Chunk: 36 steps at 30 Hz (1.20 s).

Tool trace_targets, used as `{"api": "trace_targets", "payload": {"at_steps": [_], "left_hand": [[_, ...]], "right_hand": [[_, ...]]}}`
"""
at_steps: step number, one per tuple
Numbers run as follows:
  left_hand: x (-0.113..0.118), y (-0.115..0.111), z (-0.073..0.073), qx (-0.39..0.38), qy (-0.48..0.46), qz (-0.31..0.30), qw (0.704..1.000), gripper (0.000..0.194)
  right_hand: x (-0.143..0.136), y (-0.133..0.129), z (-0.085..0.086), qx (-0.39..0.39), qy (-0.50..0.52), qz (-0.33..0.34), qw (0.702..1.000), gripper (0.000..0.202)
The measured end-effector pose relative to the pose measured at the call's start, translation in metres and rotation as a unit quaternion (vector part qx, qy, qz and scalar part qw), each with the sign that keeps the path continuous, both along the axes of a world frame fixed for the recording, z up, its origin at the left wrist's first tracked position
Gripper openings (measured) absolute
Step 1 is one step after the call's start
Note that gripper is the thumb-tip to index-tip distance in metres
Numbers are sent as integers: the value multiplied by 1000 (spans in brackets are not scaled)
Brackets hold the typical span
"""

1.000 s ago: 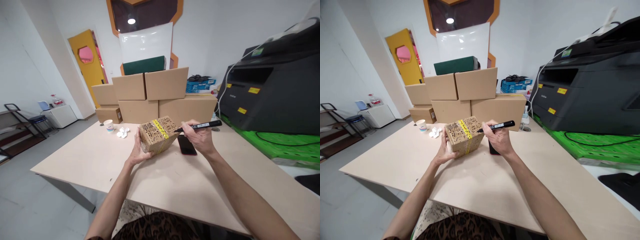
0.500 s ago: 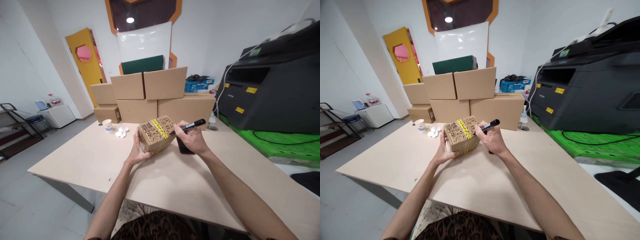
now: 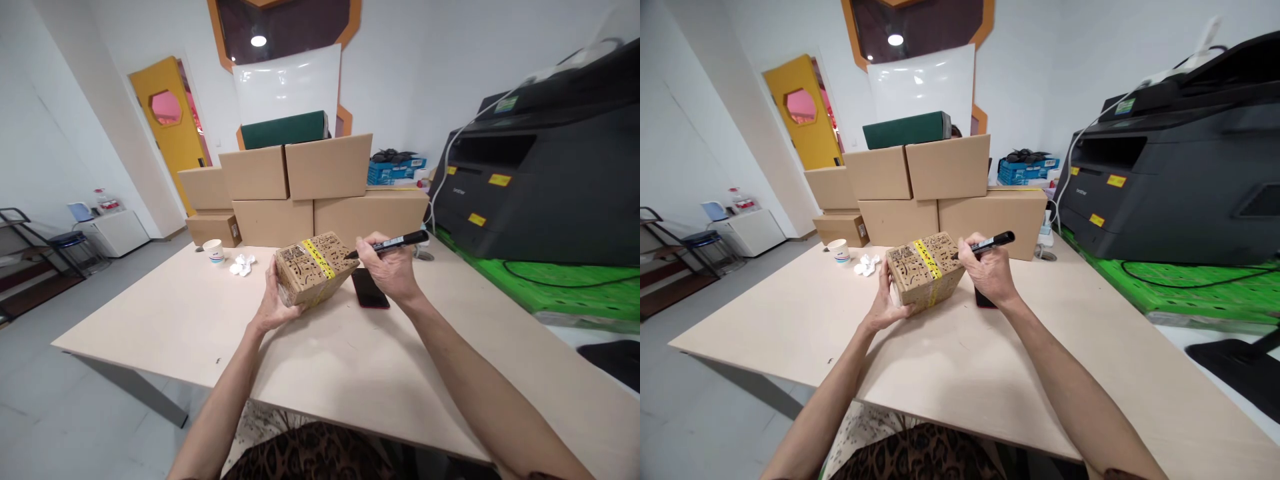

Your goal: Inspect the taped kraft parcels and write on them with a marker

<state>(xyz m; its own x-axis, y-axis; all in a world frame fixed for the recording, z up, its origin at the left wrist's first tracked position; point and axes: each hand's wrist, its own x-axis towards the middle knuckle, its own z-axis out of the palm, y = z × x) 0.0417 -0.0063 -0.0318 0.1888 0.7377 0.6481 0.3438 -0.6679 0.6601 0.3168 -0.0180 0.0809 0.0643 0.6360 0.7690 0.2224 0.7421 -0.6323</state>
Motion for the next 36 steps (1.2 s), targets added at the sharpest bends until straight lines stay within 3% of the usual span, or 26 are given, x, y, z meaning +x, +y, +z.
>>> {"api": "trace_targets", "payload": {"at_steps": [14, 36], "left_hand": [[0, 1, -2, 19, 6, 0, 1000, 146], [1, 1, -1, 6, -7, -1, 1000, 146]], "right_hand": [[-2, 9, 1, -33, -27, 22, 999, 37], [16, 12, -2, -24, -14, -31, 999, 40]]}}
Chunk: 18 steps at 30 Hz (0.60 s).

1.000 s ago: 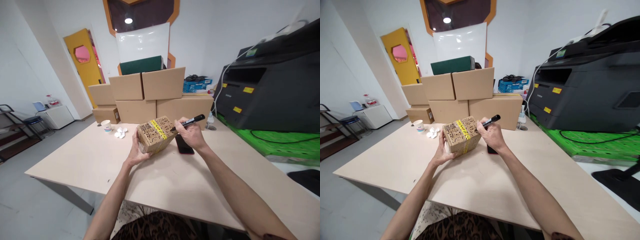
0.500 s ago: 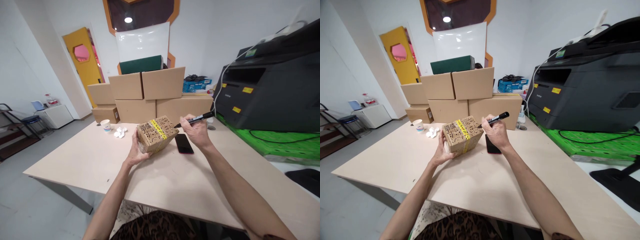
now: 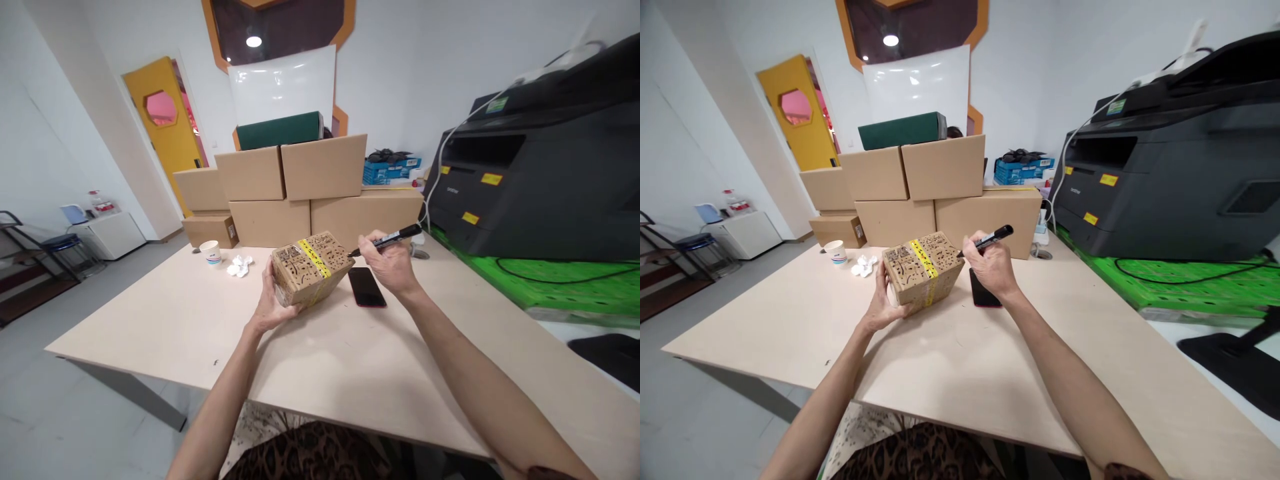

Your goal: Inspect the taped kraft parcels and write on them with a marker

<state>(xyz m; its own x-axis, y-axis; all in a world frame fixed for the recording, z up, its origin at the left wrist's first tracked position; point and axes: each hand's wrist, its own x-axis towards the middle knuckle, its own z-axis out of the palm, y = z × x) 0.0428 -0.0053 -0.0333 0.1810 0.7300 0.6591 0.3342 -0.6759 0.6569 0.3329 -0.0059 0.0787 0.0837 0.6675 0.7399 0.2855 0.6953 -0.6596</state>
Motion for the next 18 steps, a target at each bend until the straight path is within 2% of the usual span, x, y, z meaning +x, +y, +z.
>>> {"api": "trace_targets", "payload": {"at_steps": [6, 10, 14, 18], "left_hand": [[1, 1, 0, 17, 3, 7, 1000, 146], [0, 1, -1, 9, 5, -2, 1000, 146], [0, 1, -2, 8, -4, 2, 1000, 147], [1, 0, -2, 5, -4, 0, 1000, 146]], "right_hand": [[-5, 0, 2, -12, -14, 8, 1000, 44], [-10, 1, 3, -4, 14, 5, 1000, 43], [-16, 2, 3, -9, 0, 29, 1000, 43], [-18, 2, 5, -10, 10, 20, 1000, 43]]}}
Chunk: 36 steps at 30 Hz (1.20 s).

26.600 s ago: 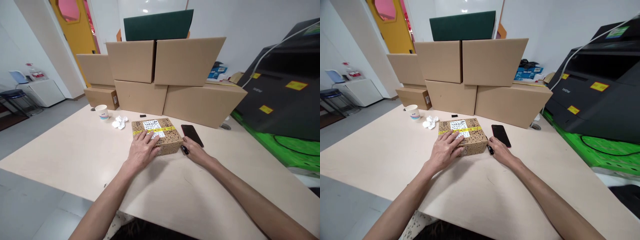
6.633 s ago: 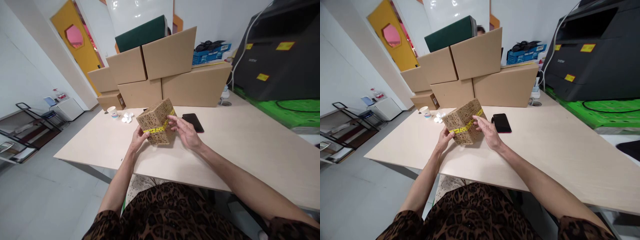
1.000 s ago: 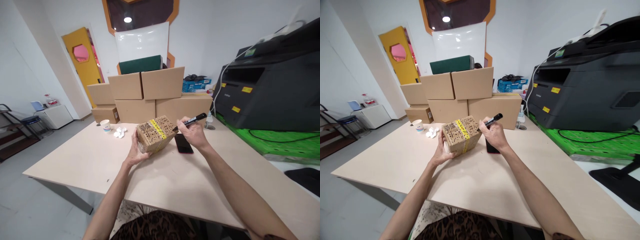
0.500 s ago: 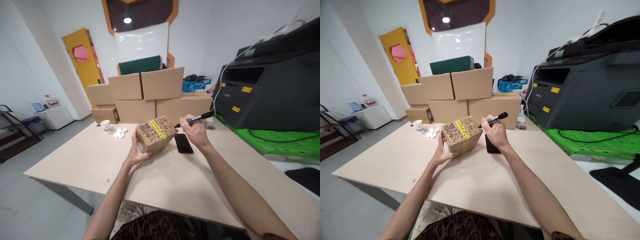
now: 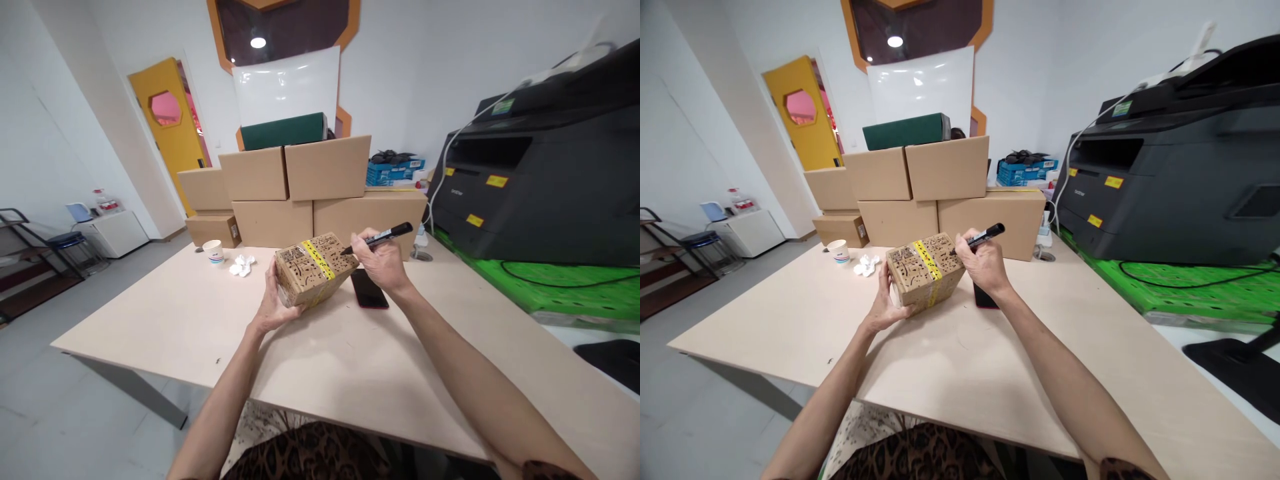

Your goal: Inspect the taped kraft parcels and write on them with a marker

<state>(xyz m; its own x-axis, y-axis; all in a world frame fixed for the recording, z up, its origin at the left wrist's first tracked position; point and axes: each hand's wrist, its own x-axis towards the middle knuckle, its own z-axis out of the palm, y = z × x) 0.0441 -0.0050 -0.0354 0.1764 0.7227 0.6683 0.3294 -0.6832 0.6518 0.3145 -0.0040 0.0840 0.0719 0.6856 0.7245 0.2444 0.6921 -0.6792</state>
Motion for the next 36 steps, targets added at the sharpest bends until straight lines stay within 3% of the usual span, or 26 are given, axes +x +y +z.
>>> {"api": "trace_targets", "payload": {"at_steps": [16, 28, 32, 36], "left_hand": [[2, -6, 6, 3, 5, -10, 1000, 144], [2, -6, 4, 3, 6, -11, 1000, 143], [2, -6, 4, 5, 7, -12, 1000, 143], [2, -7, 6, 6, 13, -9, 1000, 143]], "right_hand": [[-11, -3, 5, -11, -24, 41, 999, 41], [-10, -3, 4, -9, -19, 32, 999, 38], [-6, 2, 6, 9, 22, -9, 1000, 40], [-3, 8, 6, -7, -20, -6, 1000, 42]]}}
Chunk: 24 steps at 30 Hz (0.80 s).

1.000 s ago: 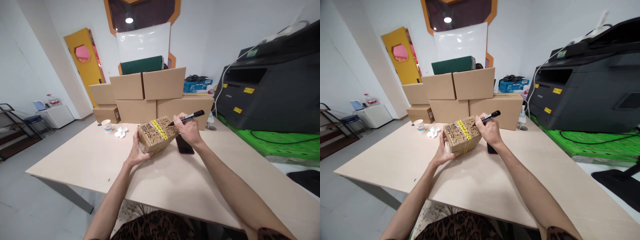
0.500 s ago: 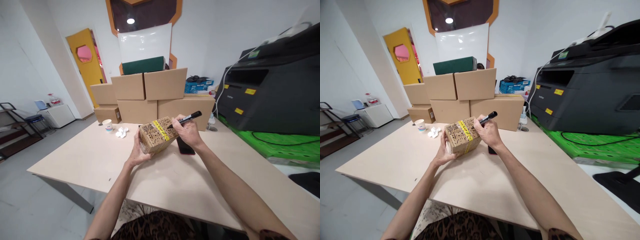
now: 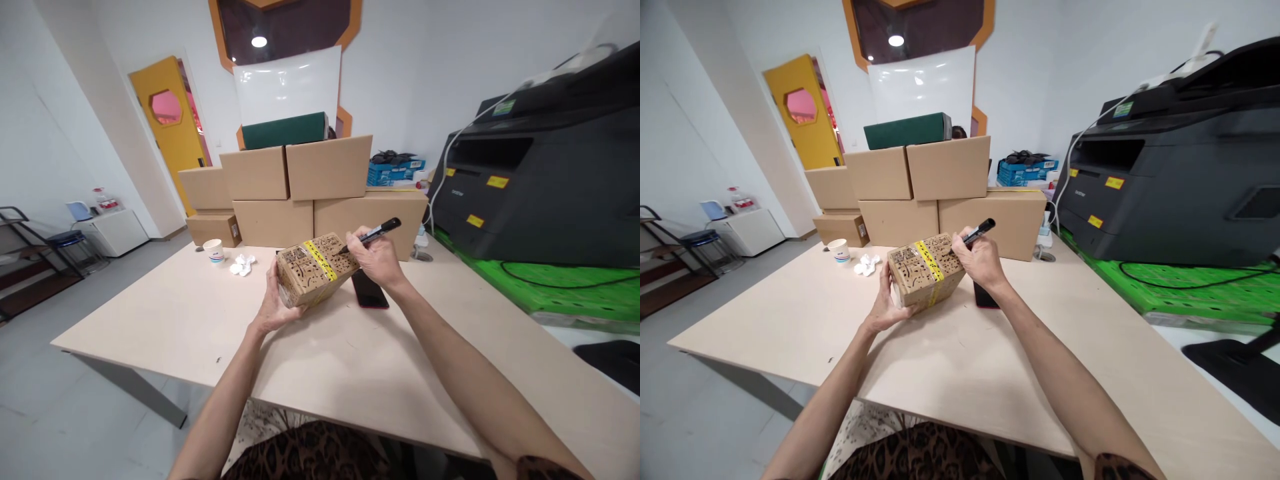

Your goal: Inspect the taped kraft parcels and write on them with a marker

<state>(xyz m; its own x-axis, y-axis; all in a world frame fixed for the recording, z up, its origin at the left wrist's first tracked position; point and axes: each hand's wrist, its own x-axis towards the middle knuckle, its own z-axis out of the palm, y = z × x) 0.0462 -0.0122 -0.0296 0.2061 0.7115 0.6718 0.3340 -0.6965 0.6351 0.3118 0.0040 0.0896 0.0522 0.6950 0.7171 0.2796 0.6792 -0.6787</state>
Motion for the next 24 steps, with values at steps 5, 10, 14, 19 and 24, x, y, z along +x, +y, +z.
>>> {"api": "trace_targets", "payload": {"at_steps": [5, 10, 14, 19, 24], "left_hand": [[0, 0, 0, -2, 1, -7, 1000, 142], [0, 1, -1, 2, -1, -7, 1000, 144], [0, 0, -1, 1, -9, -13, 1000, 144], [0, 0, 0, 1, -10, -12, 1000, 140], [1, 0, -1, 8, -9, -4, 1000, 137]], "right_hand": [[-1, 2, -1, 32, 48, -30, 998, 44], [-6, 2, -2, 0, 26, 0, 1000, 45], [-9, -1, -3, 12, 47, 3, 999, 44], [-10, -2, -3, -3, 18, 32, 999, 43], [-12, -3, -5, 10, 46, 34, 998, 43]]}}
